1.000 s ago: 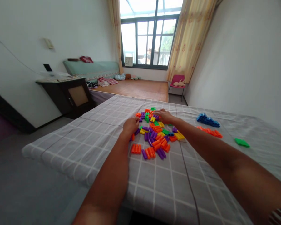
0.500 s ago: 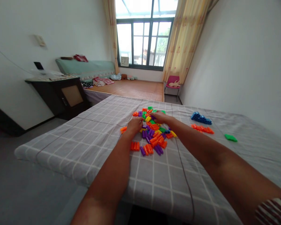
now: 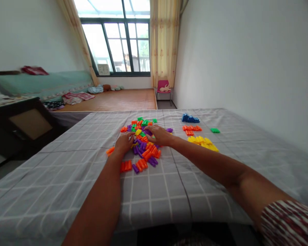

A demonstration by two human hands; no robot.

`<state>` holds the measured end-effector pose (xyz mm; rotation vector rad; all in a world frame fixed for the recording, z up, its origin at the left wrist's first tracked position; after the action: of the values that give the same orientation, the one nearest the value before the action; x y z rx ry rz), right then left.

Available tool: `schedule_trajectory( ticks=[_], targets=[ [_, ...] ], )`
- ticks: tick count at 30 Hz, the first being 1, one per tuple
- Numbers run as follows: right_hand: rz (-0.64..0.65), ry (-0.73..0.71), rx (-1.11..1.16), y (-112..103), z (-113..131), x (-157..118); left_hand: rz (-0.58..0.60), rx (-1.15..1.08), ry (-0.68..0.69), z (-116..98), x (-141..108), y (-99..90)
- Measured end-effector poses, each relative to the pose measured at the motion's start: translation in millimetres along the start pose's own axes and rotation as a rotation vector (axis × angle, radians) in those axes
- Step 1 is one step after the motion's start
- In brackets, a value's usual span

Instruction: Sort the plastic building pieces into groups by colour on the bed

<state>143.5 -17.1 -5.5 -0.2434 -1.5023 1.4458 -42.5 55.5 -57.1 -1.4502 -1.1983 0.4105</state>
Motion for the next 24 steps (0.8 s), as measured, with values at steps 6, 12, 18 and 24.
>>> schedule_trajectory(
  ticks=[6,12,18,24],
  targets=[
    [-0.119,0.483,-0.181,-113,-117,-116,0.031,0.071,0.007,-1,-2,-4.1],
    [0.212,1.104,-0.246,-177,-226,-271,0.059,0.080,-0.066,4,1,-4.0],
    [0.218,1.143,-0.276,-157,-239,-317,0.067,0.091,-0.103,10,1,-5.0],
    [0.118,1.123,-0.243,-158,-242,-326,0.062,0.134,-0.168,11,-1,-12.6]
  ],
)
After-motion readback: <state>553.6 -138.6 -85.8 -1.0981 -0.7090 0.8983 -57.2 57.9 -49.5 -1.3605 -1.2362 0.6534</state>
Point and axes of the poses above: each hand's wrist, its own x-axis towards the middle knuckle, its own y-axis out of the palm, z = x × y, the point moved 4 cm from there along x, towards the middle knuckle, and after that the axes turned 2 degrees about z, right-handed, at the moved point
